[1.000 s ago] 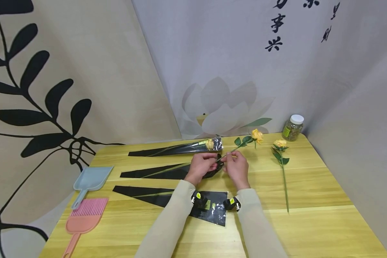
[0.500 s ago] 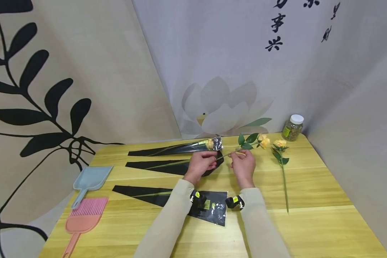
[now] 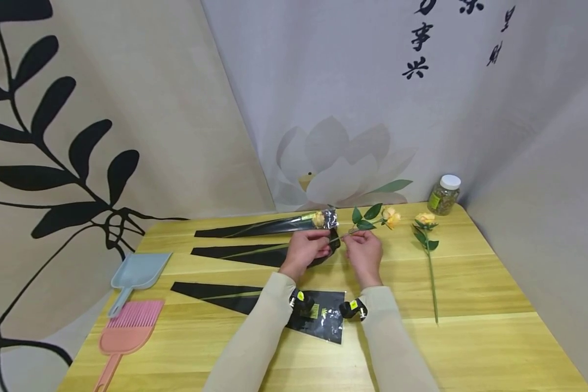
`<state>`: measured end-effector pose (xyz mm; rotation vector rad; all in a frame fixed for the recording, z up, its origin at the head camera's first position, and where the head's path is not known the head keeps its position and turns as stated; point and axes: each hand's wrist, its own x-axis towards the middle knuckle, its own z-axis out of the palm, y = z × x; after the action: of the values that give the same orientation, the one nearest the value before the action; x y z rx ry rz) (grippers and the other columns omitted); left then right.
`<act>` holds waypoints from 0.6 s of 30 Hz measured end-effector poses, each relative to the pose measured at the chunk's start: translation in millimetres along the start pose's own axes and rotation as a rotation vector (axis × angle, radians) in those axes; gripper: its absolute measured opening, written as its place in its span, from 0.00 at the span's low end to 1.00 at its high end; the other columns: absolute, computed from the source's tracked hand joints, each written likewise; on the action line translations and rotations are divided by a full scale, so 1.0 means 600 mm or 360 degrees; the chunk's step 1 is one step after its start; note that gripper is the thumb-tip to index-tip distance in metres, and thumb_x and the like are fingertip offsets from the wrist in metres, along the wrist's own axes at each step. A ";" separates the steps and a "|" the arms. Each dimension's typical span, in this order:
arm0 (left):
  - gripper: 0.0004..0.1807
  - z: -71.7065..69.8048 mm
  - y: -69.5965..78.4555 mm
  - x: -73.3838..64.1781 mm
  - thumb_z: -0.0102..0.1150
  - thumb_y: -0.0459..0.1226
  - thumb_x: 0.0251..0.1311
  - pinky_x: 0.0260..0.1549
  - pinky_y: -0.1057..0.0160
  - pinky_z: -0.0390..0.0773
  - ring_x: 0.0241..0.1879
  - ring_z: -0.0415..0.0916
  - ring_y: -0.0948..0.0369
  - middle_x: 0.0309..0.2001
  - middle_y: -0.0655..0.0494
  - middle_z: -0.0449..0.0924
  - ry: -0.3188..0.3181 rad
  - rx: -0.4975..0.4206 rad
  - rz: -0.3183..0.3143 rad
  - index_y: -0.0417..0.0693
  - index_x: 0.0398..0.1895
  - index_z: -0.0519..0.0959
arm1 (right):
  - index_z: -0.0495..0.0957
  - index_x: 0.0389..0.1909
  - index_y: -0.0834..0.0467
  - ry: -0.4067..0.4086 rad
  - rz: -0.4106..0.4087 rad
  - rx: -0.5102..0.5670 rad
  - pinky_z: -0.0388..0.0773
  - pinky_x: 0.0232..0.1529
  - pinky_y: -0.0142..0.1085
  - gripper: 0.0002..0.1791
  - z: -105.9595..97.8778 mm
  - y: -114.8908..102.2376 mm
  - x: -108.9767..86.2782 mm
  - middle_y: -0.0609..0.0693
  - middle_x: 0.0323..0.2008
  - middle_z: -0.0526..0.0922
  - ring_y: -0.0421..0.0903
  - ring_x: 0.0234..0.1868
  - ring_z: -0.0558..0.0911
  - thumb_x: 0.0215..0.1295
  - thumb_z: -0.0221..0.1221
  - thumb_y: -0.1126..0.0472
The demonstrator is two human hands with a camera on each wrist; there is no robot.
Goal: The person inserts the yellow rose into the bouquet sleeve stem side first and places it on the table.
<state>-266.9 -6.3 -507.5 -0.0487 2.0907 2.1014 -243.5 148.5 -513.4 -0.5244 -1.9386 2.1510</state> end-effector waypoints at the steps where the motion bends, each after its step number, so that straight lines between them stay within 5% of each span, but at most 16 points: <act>1: 0.12 0.000 0.000 0.000 0.66 0.28 0.65 0.32 0.68 0.89 0.26 0.85 0.66 0.35 0.50 0.90 0.0007 0.0000 0.0001 0.46 0.49 0.92 | 0.77 0.47 0.67 -0.0006 0.0001 -0.0005 0.74 0.19 0.27 0.11 0.002 0.001 -0.001 0.39 0.28 0.86 0.37 0.20 0.78 0.68 0.66 0.68; 18: 0.15 -0.002 0.002 0.003 0.66 0.29 0.67 0.33 0.68 0.89 0.29 0.86 0.65 0.38 0.50 0.91 -0.0050 -0.0011 0.0024 0.37 0.55 0.88 | 0.76 0.51 0.65 -0.0128 0.0041 -0.0068 0.74 0.20 0.28 0.12 0.010 0.006 -0.004 0.43 0.30 0.89 0.37 0.18 0.76 0.74 0.63 0.62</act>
<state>-269.3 -7.6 -506.4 -0.0010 2.0726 2.1042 -243.5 141.8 -516.4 -0.4800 -2.0342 2.1826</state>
